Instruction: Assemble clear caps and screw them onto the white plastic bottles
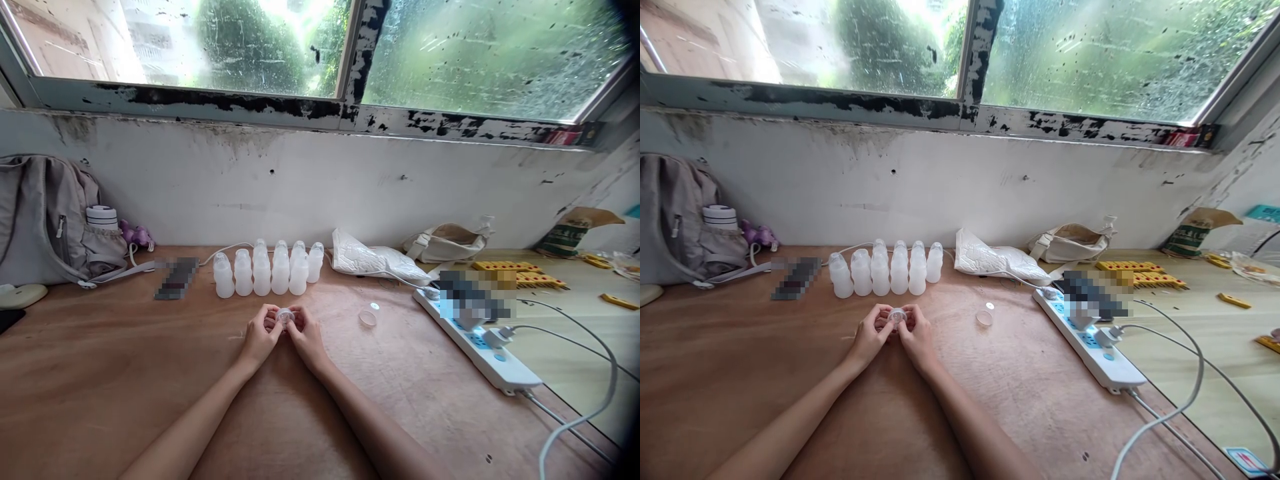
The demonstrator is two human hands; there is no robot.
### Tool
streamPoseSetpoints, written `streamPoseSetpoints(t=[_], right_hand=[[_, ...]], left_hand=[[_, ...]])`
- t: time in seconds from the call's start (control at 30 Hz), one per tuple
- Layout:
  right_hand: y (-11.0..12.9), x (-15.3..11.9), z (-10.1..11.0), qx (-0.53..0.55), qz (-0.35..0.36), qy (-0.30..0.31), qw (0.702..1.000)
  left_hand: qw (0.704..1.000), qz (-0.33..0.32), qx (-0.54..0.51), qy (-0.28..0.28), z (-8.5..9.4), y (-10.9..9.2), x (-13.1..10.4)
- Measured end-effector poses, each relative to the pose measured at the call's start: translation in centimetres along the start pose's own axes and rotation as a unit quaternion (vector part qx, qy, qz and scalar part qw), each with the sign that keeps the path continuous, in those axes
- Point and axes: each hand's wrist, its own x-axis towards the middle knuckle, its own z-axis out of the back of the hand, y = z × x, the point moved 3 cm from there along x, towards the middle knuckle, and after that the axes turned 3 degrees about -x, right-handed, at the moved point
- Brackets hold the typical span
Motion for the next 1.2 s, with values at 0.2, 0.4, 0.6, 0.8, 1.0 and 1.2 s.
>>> streamPoseSetpoints(t=[0.2, 0.4, 0.6, 0.8, 1.0, 1.2], right_hand=[[-0.04, 0.08, 0.02, -0.02, 0.007, -0.002, 1.0], [0.01, 0.02, -0.02, -0.031, 0.019, -0.005, 0.999], [0.08, -0.02, -0.02, -0.04, 0.019, -0.003, 0.999], [0.2, -0.02, 0.01, -0.044, 0.026, -0.006, 0.999], [0.51, -0.05, -0.04, -0.047, 0.027, -0.008, 0.999], [0.65, -0.04, 0.03, -0.045, 0.007, -0.014, 0.999]], left_hand=[[0.999, -0.024, 0.033, -0.012, 0.13, -0.29, -0.1], [0.998, -0.031, 0.051, -0.014, 0.21, -0.5, -0.23], [0.998, -0.03, 0.058, -0.019, 0.22, -0.51, -0.16], [0.998, -0.026, 0.053, -0.02, 0.26, -0.42, -0.14], [0.999, -0.023, 0.043, -0.022, 0.26, -0.27, -0.04], [0.999, -0.009, 0.035, -0.028, 0.16, 0.09, 0.05]])
